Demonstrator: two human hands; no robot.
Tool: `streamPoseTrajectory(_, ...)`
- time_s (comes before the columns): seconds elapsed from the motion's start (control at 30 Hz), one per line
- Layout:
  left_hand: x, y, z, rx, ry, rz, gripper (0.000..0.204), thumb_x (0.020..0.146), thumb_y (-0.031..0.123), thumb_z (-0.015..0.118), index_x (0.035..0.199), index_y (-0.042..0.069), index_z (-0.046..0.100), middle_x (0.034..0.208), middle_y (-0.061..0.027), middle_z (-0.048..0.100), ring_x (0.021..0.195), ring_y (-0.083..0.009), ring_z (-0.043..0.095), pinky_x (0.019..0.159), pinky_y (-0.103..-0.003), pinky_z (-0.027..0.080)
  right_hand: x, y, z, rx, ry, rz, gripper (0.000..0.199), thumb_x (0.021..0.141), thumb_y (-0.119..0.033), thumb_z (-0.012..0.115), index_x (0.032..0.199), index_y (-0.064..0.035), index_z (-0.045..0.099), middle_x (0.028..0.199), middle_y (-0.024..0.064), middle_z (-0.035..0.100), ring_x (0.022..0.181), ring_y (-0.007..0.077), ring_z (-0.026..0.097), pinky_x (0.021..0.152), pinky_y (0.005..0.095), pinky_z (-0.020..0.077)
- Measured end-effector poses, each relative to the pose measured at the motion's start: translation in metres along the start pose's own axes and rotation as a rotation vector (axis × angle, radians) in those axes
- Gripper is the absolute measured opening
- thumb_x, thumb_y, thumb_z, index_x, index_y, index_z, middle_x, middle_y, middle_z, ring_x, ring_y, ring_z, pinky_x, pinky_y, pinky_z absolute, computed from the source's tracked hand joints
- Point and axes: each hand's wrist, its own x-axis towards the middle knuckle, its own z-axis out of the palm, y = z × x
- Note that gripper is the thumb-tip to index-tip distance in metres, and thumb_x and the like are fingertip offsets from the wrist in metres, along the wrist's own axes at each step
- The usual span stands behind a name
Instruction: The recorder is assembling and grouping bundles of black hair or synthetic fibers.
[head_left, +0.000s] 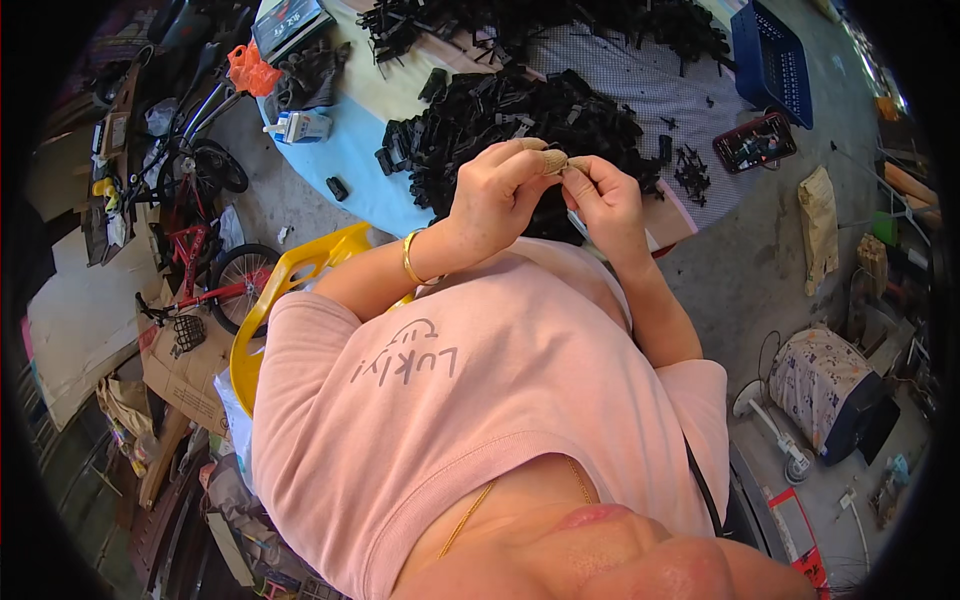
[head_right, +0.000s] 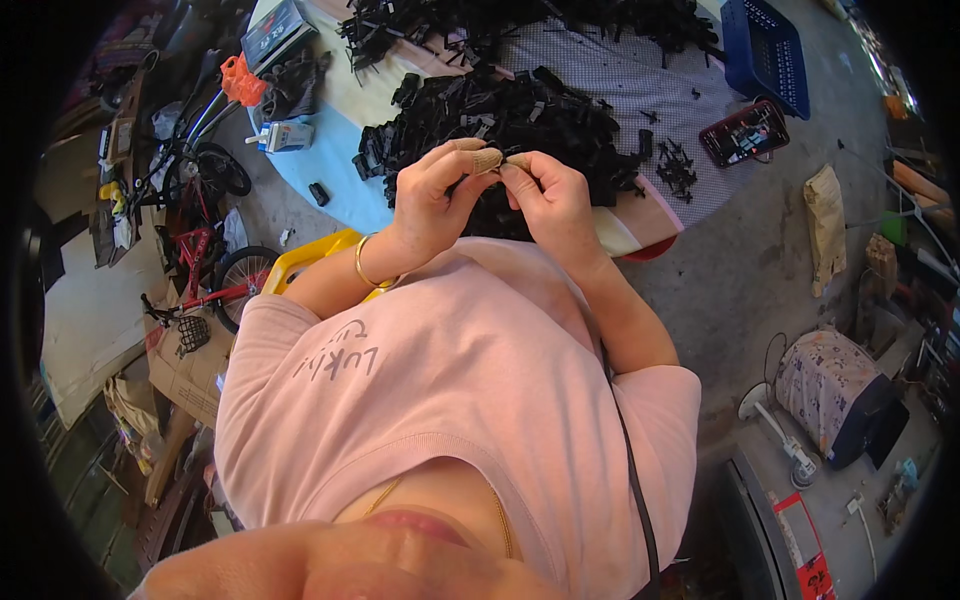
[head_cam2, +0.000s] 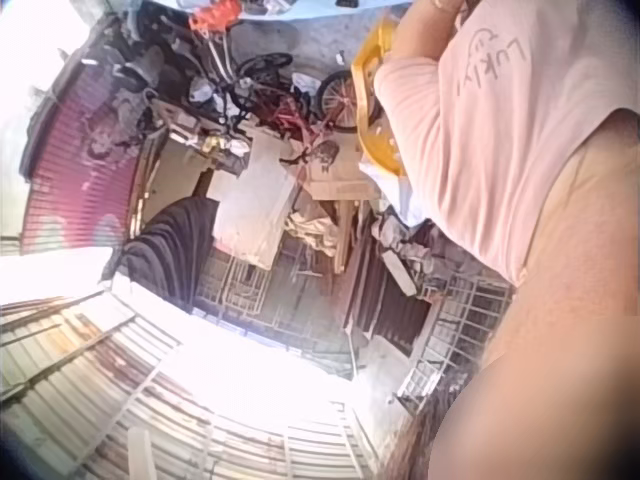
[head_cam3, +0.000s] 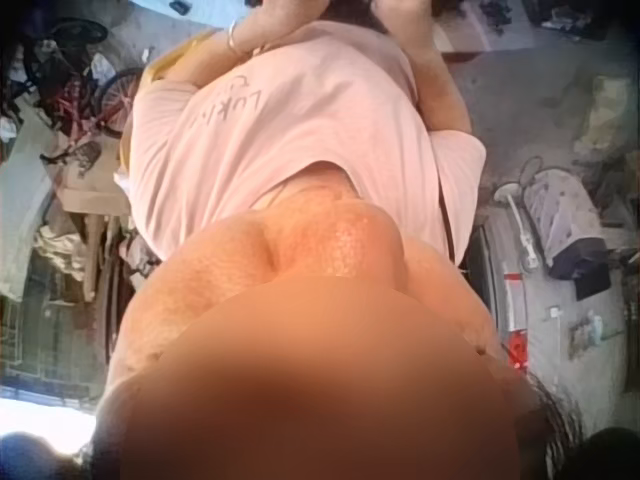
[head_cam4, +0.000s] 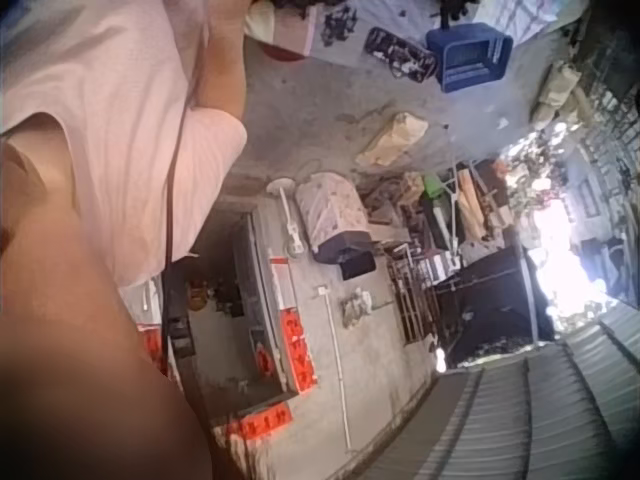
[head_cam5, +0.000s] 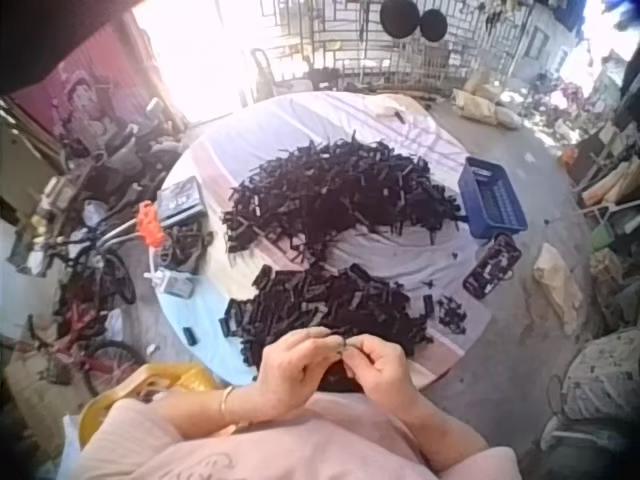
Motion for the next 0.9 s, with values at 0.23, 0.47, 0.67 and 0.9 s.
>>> streamPoseTrajectory(0.23,0.011,-0.006,-0.01,-1.111,-0.036,-0.777,0.021,0.092,0.01,0.043,0.111,0.002,0.043,0.106,-0.0147,0.056,0.094,-0.0245,0.06,0.084,-0.036,0.048,0.002,-0.005,-0.005,-0.077,0.132,-0.287,0.014,0.08,-0.009,0.064,0.09,-0.0007,0.058,0.073,-0.0028,0.055,0.055,0.0001,0.038,0.047,0.0144,0.0294)
streamPoseTrajectory(0.47,0.006,-0.021,-0.012,-1.361,-0.205,-0.864,0.032,0.092,0.009,0.042,0.123,0.004,0.042,0.106,-0.0121,0.056,0.094,-0.0186,0.059,0.085,-0.033,0.049,-0.001,-0.006,-0.01,-0.115,0.111,-0.332,0.02,0.073,-0.002,0.071,0.088,0.0001,0.059,0.078,-0.0001,0.058,0.064,0.0027,0.05,0.056,0.0148,0.0403)
streamPoseTrajectory(0.67,0.005,0.0,-0.018,-0.678,-0.411,-0.674,0.035,0.09,0.001,0.04,0.124,0.002,0.044,0.105,-0.0044,0.056,0.09,-0.0099,0.056,0.08,-0.024,0.047,0.009,-0.004,-0.008,0.179,0.015,-0.052,0.024,0.072,-0.001,0.071,0.09,-0.0006,0.056,0.077,0.0005,0.058,0.07,0.0058,0.055,0.063,0.0177,0.0465)
streamPoseTrajectory(0.9,-0.002,-0.001,-0.017,-0.609,-0.436,-0.604,0.042,0.081,-0.009,0.05,0.122,-0.003,0.041,0.111,-0.0082,0.053,0.101,-0.0128,0.053,0.088,-0.027,0.044,0.011,0.01,-0.002,0.165,-0.012,0.034,0.02,0.075,-0.008,0.07,0.088,-0.0001,0.057,0.08,0.0032,0.061,0.07,0.0048,0.056,0.059,0.0165,0.0461)
